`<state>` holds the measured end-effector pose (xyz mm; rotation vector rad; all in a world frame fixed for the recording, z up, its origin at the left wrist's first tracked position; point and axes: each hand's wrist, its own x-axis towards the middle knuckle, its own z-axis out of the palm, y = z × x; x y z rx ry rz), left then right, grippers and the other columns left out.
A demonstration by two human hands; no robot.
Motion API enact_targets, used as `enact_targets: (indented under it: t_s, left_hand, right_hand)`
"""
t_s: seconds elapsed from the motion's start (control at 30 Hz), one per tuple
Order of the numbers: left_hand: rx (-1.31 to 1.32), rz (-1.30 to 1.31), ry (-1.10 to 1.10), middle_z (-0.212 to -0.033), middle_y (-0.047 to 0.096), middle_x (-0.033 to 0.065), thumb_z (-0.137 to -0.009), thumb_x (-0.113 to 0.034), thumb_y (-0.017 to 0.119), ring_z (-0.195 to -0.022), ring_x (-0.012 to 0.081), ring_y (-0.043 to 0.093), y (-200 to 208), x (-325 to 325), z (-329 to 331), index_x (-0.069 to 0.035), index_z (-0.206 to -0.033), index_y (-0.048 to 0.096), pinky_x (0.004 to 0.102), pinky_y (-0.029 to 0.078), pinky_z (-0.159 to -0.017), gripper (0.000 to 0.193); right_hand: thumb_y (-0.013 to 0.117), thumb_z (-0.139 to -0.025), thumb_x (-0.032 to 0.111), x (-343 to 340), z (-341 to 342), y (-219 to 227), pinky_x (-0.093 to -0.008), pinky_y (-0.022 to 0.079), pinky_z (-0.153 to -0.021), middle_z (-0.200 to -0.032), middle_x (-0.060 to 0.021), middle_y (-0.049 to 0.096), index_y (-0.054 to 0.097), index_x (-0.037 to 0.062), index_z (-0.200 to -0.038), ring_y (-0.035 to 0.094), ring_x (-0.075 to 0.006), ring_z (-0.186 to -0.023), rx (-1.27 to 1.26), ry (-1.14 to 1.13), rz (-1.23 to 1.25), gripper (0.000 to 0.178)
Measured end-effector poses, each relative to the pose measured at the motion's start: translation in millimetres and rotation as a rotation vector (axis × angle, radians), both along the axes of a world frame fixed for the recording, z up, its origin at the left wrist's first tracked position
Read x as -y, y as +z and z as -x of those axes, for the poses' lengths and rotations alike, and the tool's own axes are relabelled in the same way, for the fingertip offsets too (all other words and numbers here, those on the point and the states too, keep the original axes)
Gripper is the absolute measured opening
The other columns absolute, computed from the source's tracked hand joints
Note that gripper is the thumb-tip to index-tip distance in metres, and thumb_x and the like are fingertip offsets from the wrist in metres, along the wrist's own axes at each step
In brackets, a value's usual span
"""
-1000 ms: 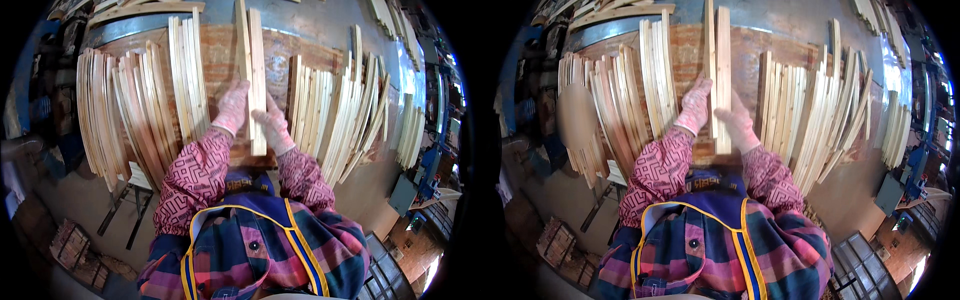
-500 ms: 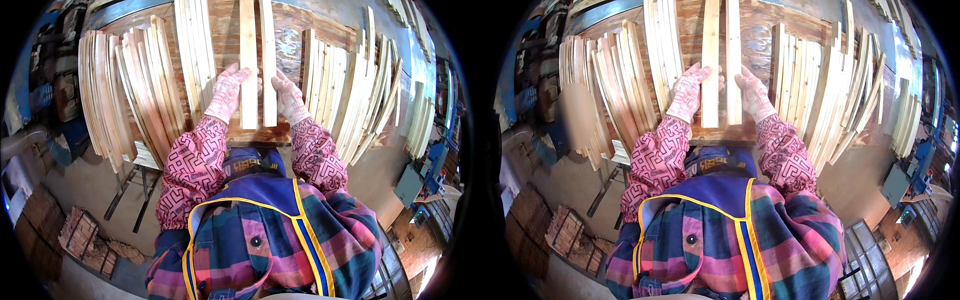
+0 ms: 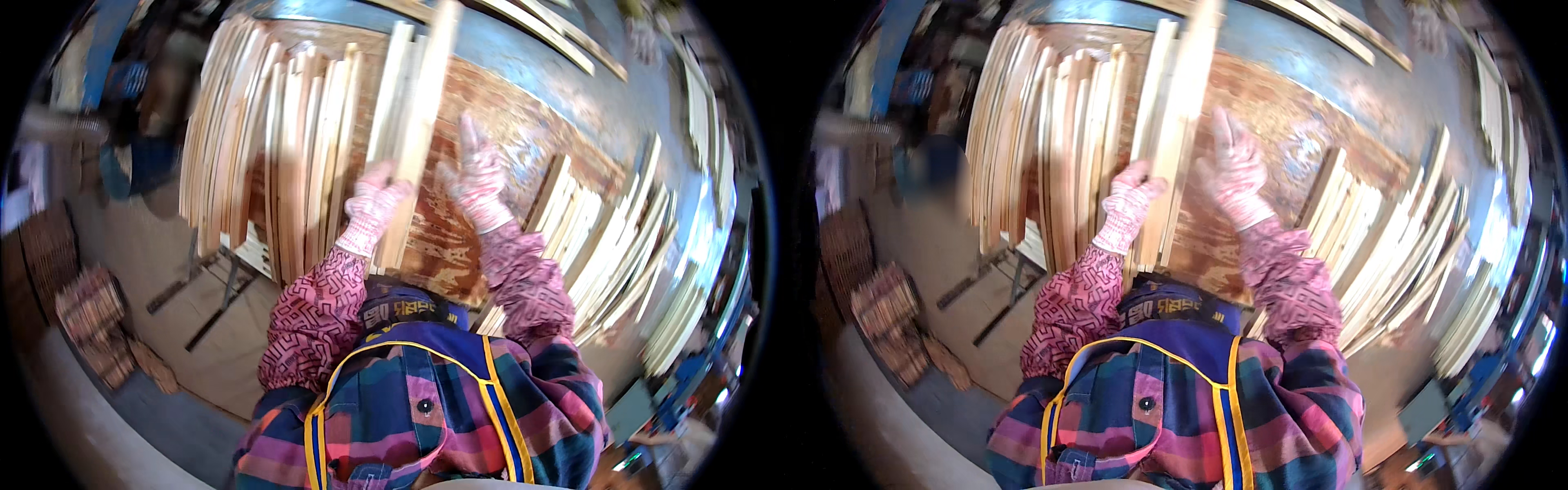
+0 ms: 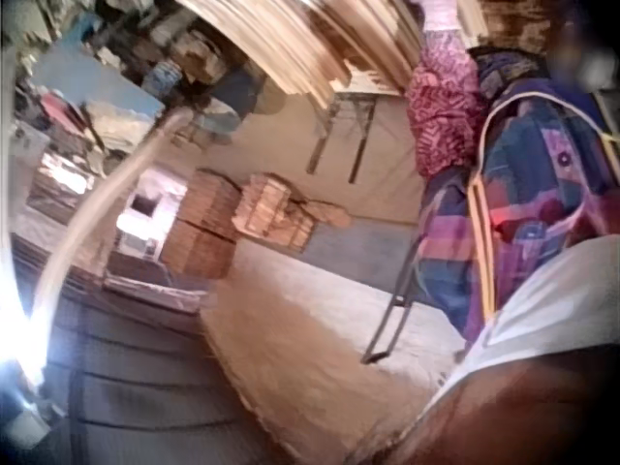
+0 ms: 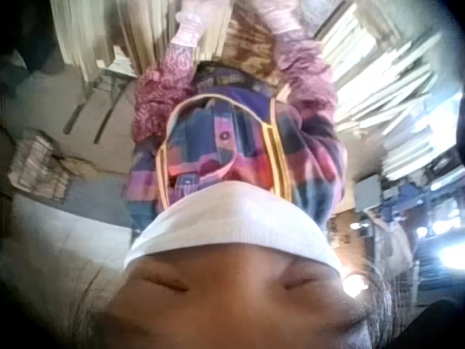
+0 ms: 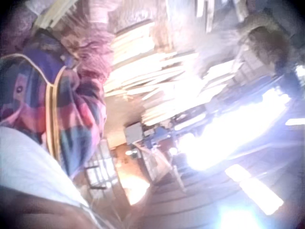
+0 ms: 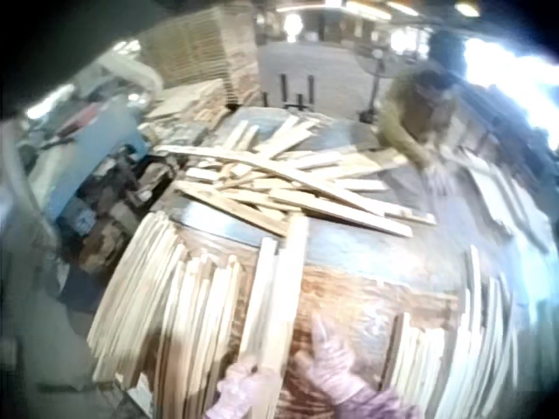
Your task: The person repeatedly picks up thin wooden planks from a pile on the floor and places them into a neat vertical stack on a workbench. The person handles the planks one at a time, aligning them carefully within the growing stack.
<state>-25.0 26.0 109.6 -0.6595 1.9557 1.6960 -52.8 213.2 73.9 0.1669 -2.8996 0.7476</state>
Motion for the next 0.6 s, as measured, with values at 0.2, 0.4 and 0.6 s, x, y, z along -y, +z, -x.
enact_targets:
  t_s: [0.2,0.4,0.6]
  left_hand:
    - [0.037,-1.282,0.031,-0.127,0.065,0.0148,-0.096,-0.036,0.063,-0.114,0.0205,0.061,41,54,18,0.001,-0.13,0.061,0.0307,0.047,-0.101,0.05]
    - [-0.502,-0.682,0.102,-0.137,0.053,0.0074,-0.094,-0.006,0.064,-0.126,0.0187,0.051,42,48,-49,-0.008,-0.145,0.046,0.0354,0.043,-0.108,0.054]
    - [-0.499,-0.277,0.808,-0.116,0.066,0.0041,-0.088,0.001,0.062,-0.106,0.0168,0.062,56,246,-158,-0.006,-0.138,0.055,0.031,0.051,-0.095,0.05]
  right_hand:
    - [0.077,-0.069,0.014,-43,91,78,-0.0473,0.041,-0.105,-0.114,-0.0075,0.067,0.063,0.0152,-0.119,0.059,-0.0307,-0.117,0.05,0.631,-0.255,0.052]
    - [0.076,-0.083,0.008,111,34,128,-0.0399,0.057,-0.083,-0.114,-0.0141,0.065,0.045,0.0003,-0.137,0.067,-0.025,-0.094,0.86,0.322,0.856,0.063]
    - [0.062,-0.094,0.016,210,-3,100,-0.0453,0.045,-0.108,-0.139,-0.0255,0.052,0.034,0.0026,-0.151,0.053,-0.0352,-0.128,0.372,0.714,0.671,0.064]
